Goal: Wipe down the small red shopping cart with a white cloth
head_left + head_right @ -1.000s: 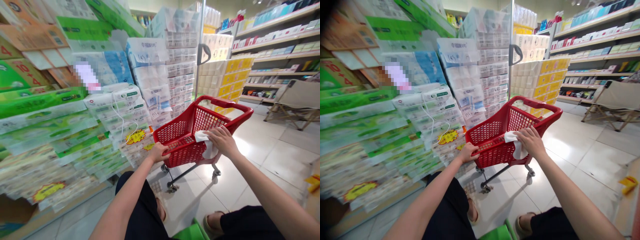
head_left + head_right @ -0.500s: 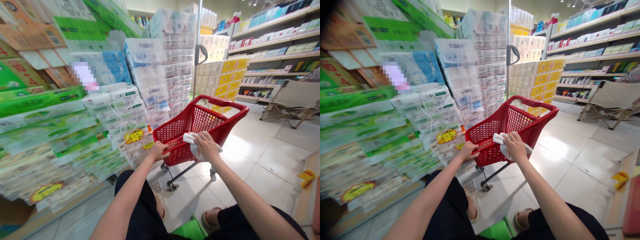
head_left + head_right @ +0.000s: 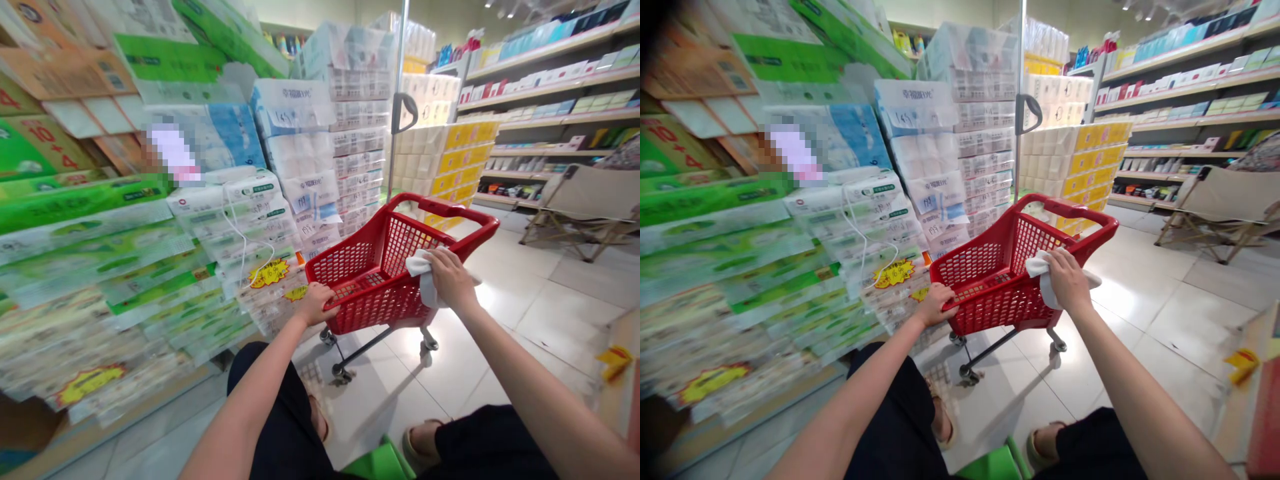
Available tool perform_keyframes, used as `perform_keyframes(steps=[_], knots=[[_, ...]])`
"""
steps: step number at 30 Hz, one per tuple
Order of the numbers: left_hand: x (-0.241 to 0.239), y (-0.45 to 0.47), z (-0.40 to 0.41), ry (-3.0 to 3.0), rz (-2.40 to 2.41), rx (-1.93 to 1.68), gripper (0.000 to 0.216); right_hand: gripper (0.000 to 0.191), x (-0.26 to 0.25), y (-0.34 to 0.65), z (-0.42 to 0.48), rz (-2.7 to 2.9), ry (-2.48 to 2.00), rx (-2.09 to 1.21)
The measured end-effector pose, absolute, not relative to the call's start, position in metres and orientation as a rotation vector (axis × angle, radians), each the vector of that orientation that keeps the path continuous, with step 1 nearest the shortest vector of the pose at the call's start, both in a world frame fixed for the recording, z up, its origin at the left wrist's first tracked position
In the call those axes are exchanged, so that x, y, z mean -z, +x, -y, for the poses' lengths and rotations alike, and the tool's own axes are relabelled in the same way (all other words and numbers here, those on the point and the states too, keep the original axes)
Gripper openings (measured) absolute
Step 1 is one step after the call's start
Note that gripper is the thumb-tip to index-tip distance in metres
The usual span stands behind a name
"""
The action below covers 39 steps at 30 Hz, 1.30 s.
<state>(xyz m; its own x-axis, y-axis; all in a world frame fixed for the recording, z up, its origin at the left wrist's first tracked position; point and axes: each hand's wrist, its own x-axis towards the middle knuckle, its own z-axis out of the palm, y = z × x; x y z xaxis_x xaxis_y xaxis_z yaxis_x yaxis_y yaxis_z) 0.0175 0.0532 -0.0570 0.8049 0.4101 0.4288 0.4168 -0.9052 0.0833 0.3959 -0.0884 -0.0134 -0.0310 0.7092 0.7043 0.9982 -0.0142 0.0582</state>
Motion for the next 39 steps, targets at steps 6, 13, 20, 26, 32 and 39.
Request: perform_keyframes(steps=[6,13,20,26,32,39], knots=[[0.06,0.019,-0.055,-2.963,0.685,0.712,0.024,0.045,0.029,0.346,0.088,1.983,-1.702,0.756],[0.061,0.019,-0.056,-2.971,0.681,0.698,0.025,0.046,-0.002,0.402,0.094,1.962,-1.784,0.853],[0.066,0.025,-0.051,-2.945,0.765,0.714,0.021,0.04,0.018,0.371,0.086,1.827,-1.775,0.75],[0.065,0.025,-0.048,-2.932,0.766,0.683,0.021,0.05,0.044,0.272,0.08,1.989,-1.627,0.597],[0.058,0.019,-0.047,-2.949,0.714,0.669,0.024,0.041,0.031,0.282,0.081,2.193,-1.516,0.592],[0.058,0.017,-0.05,-2.973,0.71,0.66,0.028,0.035,-0.002,0.402,0.089,2.055,-1.761,0.869]])
